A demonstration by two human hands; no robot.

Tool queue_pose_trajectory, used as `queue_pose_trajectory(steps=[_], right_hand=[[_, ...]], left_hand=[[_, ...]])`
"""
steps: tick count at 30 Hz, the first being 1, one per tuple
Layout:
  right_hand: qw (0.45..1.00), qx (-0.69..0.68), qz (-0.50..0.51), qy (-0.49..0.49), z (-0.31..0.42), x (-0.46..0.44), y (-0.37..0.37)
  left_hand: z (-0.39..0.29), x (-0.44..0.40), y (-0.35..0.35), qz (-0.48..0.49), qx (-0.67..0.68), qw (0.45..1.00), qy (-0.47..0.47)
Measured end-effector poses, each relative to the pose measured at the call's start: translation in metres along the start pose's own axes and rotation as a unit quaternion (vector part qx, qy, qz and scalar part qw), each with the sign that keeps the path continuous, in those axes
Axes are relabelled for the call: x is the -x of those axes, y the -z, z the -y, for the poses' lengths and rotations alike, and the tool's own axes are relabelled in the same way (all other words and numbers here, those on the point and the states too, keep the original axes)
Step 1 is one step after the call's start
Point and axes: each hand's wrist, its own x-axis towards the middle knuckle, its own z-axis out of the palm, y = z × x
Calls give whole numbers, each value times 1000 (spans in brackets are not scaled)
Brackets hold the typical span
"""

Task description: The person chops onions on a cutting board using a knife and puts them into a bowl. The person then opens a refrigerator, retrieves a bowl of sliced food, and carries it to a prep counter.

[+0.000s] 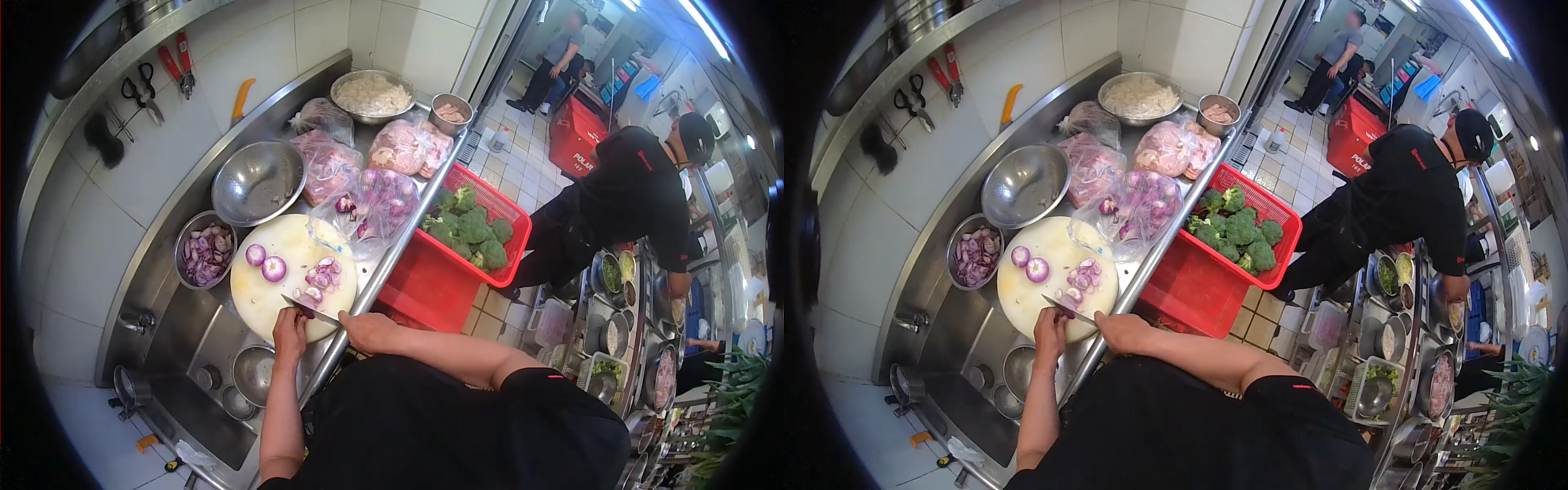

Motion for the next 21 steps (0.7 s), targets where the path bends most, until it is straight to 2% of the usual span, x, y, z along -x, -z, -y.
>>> queue_pose_trajectory(steps=[4,10,12,17,21], right_hand=[[999,-1,-41,9,2,2,0],[999,1,-30,24,-3,-9,-9],[1000,-10,3,-7,2,-4,-5],[999,-27,-28,10,-15,-1,-16],[1000,-16,-21,-5,-22,3,-7]], left_hand=[[7,0,-6,-11,35,999,30],[-6,0,-4,-20,1,1000,9],[-1,0,-11,-34,11,999,10],[-1,-5,-20,-42,-1,996,72],[-5,-12,-20,-62,-13,995,80]])
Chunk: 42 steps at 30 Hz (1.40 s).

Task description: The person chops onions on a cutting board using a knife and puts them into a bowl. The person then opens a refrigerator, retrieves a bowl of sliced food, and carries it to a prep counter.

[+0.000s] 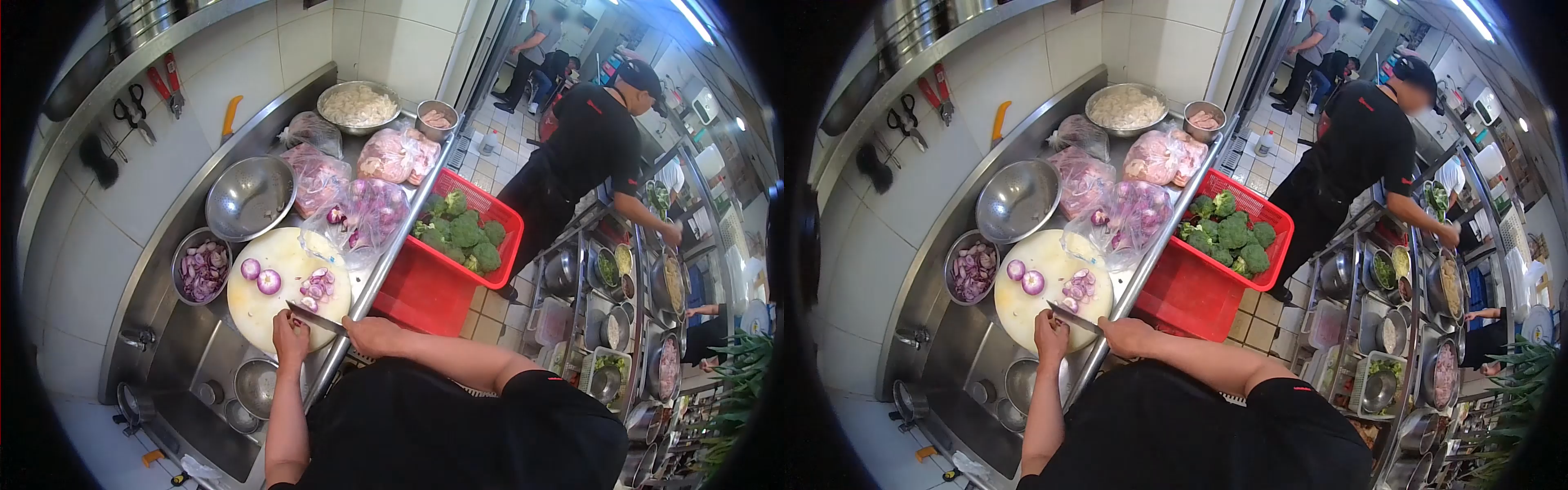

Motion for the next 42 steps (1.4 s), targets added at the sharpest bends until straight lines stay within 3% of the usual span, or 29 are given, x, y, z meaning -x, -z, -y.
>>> queue_pose_trajectory(steps=[5,7,9,10,12,18,21,30,42], right_hand=[[999,-19,-16,-30,4,-1,7],[999,-25,-17,-24,6,0,7],[999,-22,-25,-8,6,-1,-1],[999,-19,-33,10,6,-1,-5],[1000,-15,-24,6,8,-3,-9],[1000,-6,-2,4,20,4,6],[1000,-3,-2,9,20,4,4],[1000,18,3,23,13,-1,0],[1000,-6,8,6,17,4,-3]], left_hand=[[31,-12,1,72,-21,995,-68],[13,-11,13,72,-74,994,-39],[-7,-8,21,78,2,992,101],[-7,-5,18,79,2,992,101],[-2,2,10,56,114,988,93],[23,5,8,75,136,987,29],[20,6,13,44,69,996,-23],[24,5,11,25,45,996,-75],[26,9,9,22,21,996,-81]])
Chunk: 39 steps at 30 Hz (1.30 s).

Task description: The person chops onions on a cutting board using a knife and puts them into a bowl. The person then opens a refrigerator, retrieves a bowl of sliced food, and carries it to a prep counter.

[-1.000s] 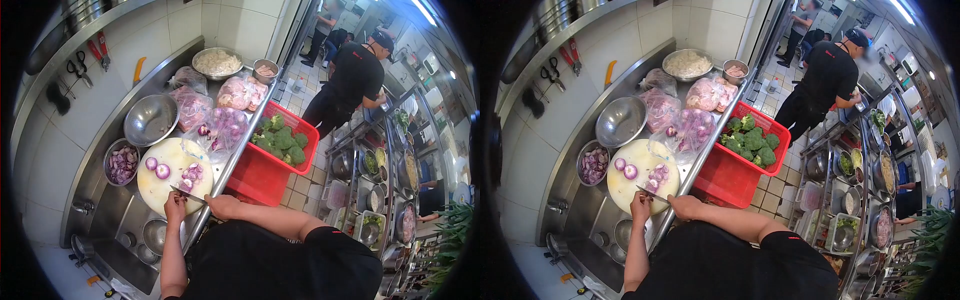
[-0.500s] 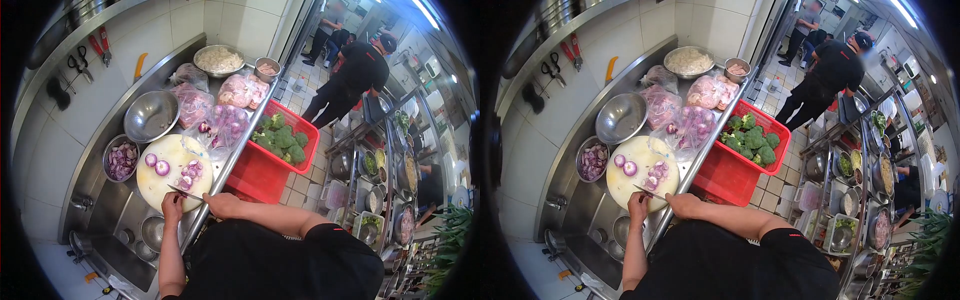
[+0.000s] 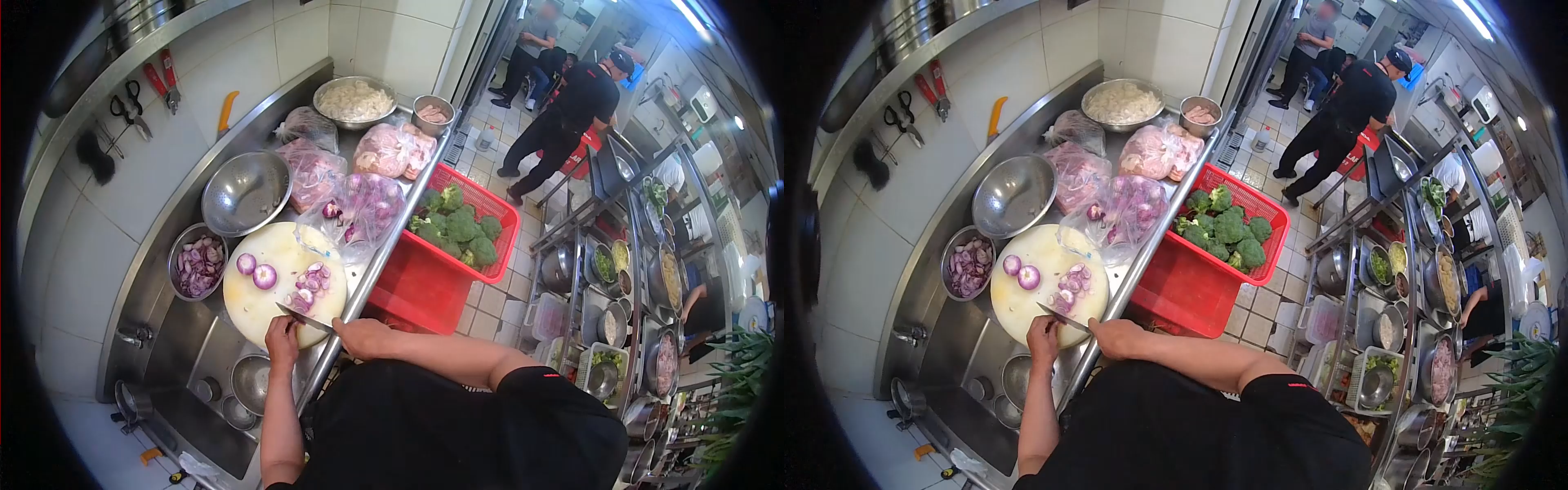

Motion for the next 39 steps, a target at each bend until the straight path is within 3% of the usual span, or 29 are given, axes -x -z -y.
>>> queue_pose_trajectory(steps=[3,7,10,13,15,17,19,20,22,25,28,31,34,37,39], right_hand=[[1000,3,9,-6,-2,-1,2],[1000,-2,14,-3,-2,0,0],[1000,-4,15,-20,-3,-4,1],[1000,-21,-13,-16,2,-2,7],[999,-37,-35,-19,3,2,17],[997,-42,-65,-30,-2,-2,18],[996,-45,-66,-47,-16,-9,17],[994,-49,-78,-55,-16,-7,25],[989,-54,-128,-43,-20,1,35],[974,-104,-191,-60,-24,8,42],[971,-123,-189,-83,-39,7,39],[957,-192,-192,-100,-47,9,36],[958,-183,-195,-105,-50,12,32],[953,-200,-188,-124,-48,14,30],[951,-202,-198,-125,-47,16,32]], left_hand=[[3,0,-2,-23,13,998,-49],[2,1,-2,7,5,1000,5],[-2,-2,0,-8,-14,999,-48],[-9,-4,1,-3,-4,1000,-31],[-17,-3,-1,25,49,998,32],[-4,-6,-8,28,-16,997,-76],[9,-6,-17,2,-49,999,12],[-6,-11,-8,-29,-44,999,-14],[5,-13,-2,-62,-27,995,70],[-9,-29,15,-115,47,989,76],[-15,-51,11,-102,63,988,94],[-25,-72,-5,-54,100,987,113],[-41,-91,-16,98,-24,991,85],[-59,-101,-16,186,-145,971,28],[-62,-97,-14,173,-162,971,33]])
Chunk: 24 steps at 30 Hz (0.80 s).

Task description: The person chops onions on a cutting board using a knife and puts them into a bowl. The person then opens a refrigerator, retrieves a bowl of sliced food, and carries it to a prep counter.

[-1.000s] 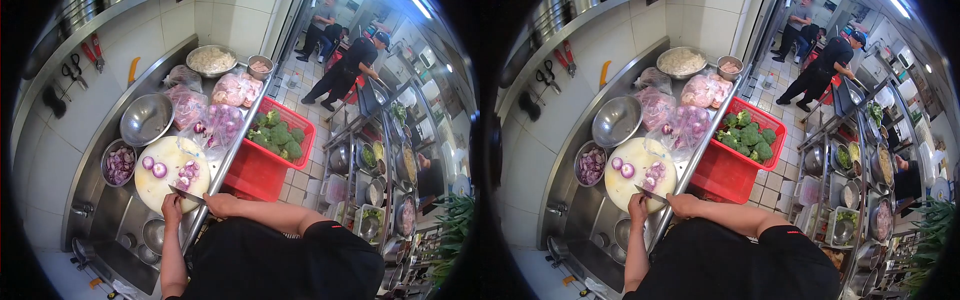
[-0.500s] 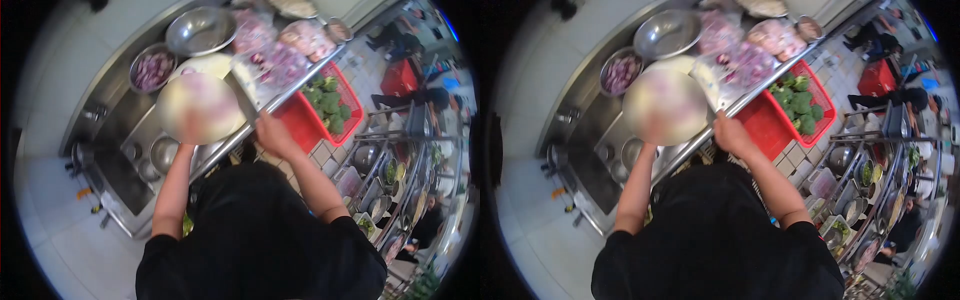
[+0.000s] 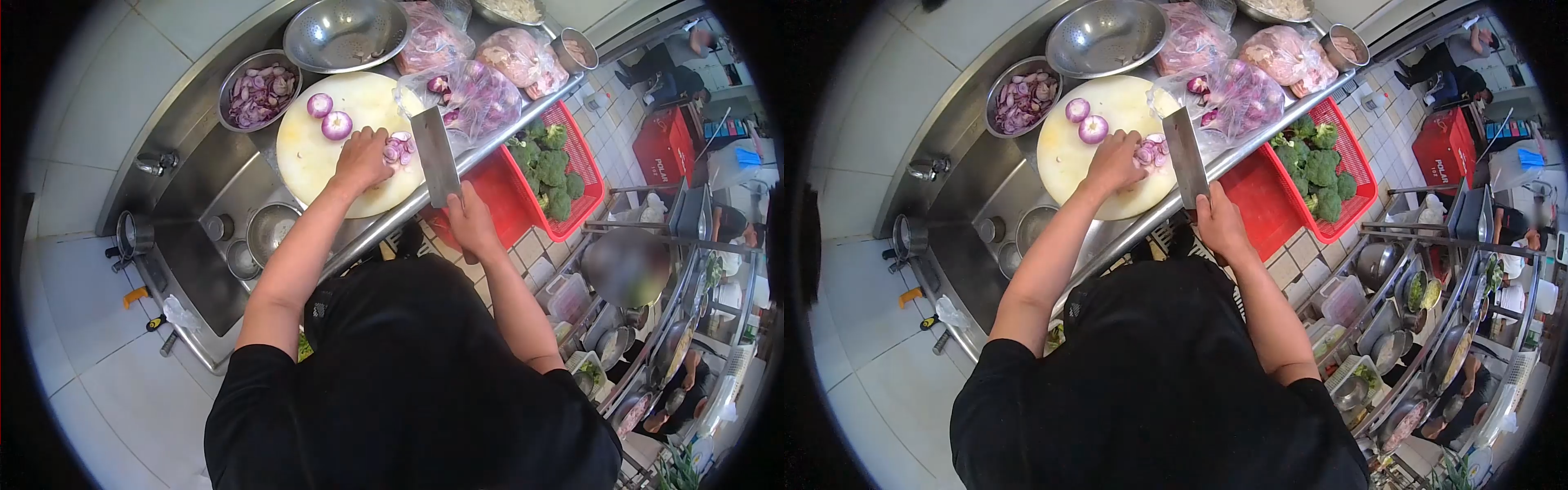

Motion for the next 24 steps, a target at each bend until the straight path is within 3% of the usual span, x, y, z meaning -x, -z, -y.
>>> queue_pose_trajectory(steps=[3,6,8,9,10,11,12,14,16,18,24], right_hand=[[1000,-14,-4,4,-4,2,0],[1000,3,13,-11,-11,0,-3],[1000,-9,18,6,-13,0,-7],[999,-19,23,22,-13,1,-9],[999,-21,26,22,-13,2,-12],[998,-23,25,45,-13,2,-14],[997,-26,25,68,-12,1,-17],[996,-18,50,71,-10,0,-22],[994,-11,74,74,-6,-1,-27],[978,31,168,122,2,-4,-34],[972,60,176,144,8,-36,-60]], left_hand=[[13,6,-4,9,-71,997,-29],[19,0,1,43,-21,999,-14],[17,-1,12,2,114,990,80],[27,-5,9,2,113,990,83],[40,-12,6,-19,297,949,103],[54,-15,2,-42,470,874,117],[57,-10,8,-44,469,874,119],[59,5,26,-115,611,777,96],[75,22,31,-122,607,779,104],[80,40,33,-149,664,721,132],[82,73,-1,-136,613,765,141]])
